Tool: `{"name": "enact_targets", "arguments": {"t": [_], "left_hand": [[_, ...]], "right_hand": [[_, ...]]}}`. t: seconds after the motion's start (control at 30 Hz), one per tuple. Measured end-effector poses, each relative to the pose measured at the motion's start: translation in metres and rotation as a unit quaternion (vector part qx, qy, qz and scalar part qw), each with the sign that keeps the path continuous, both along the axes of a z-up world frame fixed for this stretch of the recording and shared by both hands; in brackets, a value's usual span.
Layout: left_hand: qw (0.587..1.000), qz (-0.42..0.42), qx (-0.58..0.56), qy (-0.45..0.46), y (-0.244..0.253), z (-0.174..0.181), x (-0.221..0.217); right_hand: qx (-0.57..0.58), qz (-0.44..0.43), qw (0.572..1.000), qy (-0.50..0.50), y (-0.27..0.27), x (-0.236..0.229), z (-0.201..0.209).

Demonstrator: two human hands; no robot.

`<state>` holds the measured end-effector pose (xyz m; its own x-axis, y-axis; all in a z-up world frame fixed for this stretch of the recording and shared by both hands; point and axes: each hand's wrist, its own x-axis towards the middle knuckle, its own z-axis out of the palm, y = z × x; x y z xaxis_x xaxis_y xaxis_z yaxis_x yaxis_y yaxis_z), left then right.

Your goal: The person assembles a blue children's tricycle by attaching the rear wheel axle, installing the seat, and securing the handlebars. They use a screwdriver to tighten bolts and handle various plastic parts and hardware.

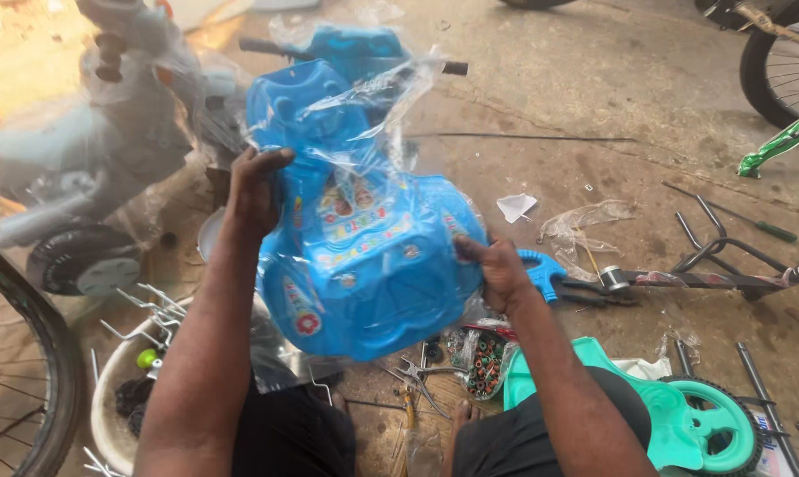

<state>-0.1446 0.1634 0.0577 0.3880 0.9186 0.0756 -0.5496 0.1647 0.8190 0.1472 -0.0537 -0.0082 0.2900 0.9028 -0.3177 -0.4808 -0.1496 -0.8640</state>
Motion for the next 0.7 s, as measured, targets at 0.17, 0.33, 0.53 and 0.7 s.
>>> {"name": "enact_targets", "arguments": {"t": [0.17, 0.33, 0.53, 0.7], "left_hand": [[0.996, 0.002, -0.009, 0.083, 0.031, -0.032, -0.054], [0.998, -0.003, -0.007, 0.057, 0.061, -0.073, -0.095], [0.996, 0.078, 0.035, -0.035, 0.094, -0.097, -0.156], [0.983, 0.174, 0.063, -0.012, 0.075, -0.052, -0.151]], "right_hand": [[0.005, -0.017, 0.999, -0.027, -0.006, -0.064, -0.044], [0.013, 0.019, 0.999, 0.031, 0.002, -0.092, -0.026], [0.054, 0.125, 0.987, -0.087, 0.019, -0.16, 0.003], [0.048, 0.074, 0.996, 0.034, 0.038, -0.14, 0.0]]}}
